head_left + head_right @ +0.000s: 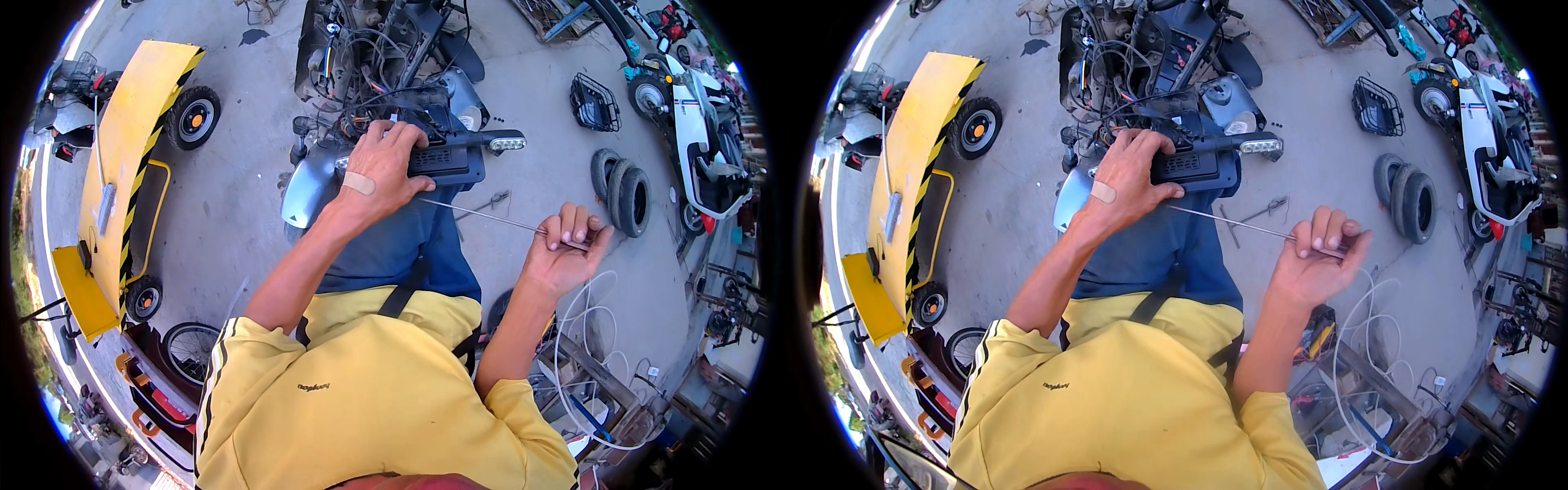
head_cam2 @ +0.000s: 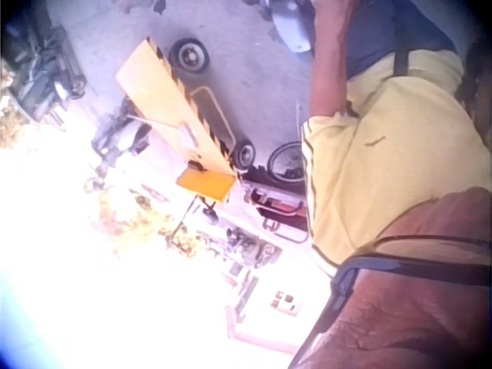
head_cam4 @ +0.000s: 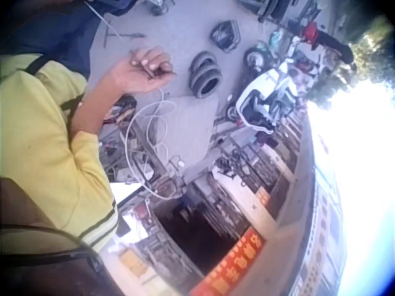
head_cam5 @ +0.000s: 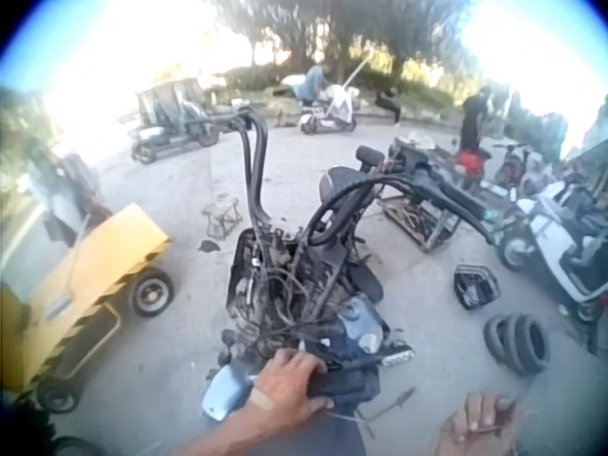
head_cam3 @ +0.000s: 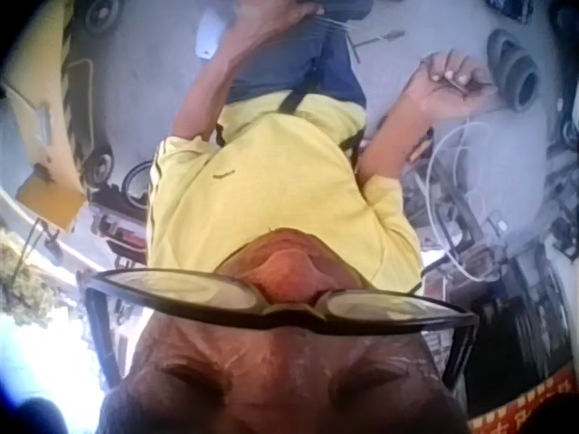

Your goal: The person works on the handlebar area of a scooter, using a screwdriver to remove and reinstall a control module. They manipulate wires and fasteners, repeatedly adjusting the component on the handlebar stem.

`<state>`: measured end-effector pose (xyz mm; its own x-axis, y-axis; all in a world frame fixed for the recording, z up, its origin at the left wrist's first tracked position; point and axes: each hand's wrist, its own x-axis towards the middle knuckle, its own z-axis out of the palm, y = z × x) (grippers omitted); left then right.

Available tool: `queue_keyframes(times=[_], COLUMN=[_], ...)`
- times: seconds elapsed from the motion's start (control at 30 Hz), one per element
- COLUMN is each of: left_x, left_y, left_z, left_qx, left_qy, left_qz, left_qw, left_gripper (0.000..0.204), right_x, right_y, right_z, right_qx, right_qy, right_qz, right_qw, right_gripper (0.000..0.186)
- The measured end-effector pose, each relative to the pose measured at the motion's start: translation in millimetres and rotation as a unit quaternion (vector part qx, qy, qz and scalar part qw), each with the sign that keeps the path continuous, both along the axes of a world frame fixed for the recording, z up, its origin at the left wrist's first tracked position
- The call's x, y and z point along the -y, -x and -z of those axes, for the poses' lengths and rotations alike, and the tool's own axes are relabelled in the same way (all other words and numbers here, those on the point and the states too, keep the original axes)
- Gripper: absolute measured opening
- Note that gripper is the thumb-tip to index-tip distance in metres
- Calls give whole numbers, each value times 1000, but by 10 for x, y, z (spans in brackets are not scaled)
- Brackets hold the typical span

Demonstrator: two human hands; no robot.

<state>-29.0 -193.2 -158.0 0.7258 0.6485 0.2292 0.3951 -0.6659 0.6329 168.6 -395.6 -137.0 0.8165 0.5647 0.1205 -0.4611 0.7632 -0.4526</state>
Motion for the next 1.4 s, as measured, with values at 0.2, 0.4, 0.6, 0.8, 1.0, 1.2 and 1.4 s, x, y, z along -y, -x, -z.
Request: queue_keyframes(times=[0.2,0.4,0.6,0.8,1.0,1.2,1.4], left_x=[82,156,161,201,215,212,232], left_y=[-22,-64,-68,-122,-155,-167,-160], left_z=[3,31,31,58,65,90,92], left_qx=[8,1,-10,-1,9,13,13], left_qy=[9,-21,-43,-47,-56,-58,-59], left_qz=[-28,-43,-47,-49,-39,-36,-41], left_qw=[1000,999,998,998,998,998,997], left_gripper=[62,62,62,65,66,65,66], right_x=[-72,-209,226,949,921,651,623], right_y=[161,293,375,582,484,345,322], right_z=[-435,-194,-261,-333,-233,-384,-422], right_qx=[170,254,507,321,352,468,468], right_qy=[-47,-1,312,548,393,416,417], right_qz=[57,122,180,11,155,162,154], right_qw=[983,959,783,772,835,763,764], right_gripper=[47,47,40,25,30,19,17])
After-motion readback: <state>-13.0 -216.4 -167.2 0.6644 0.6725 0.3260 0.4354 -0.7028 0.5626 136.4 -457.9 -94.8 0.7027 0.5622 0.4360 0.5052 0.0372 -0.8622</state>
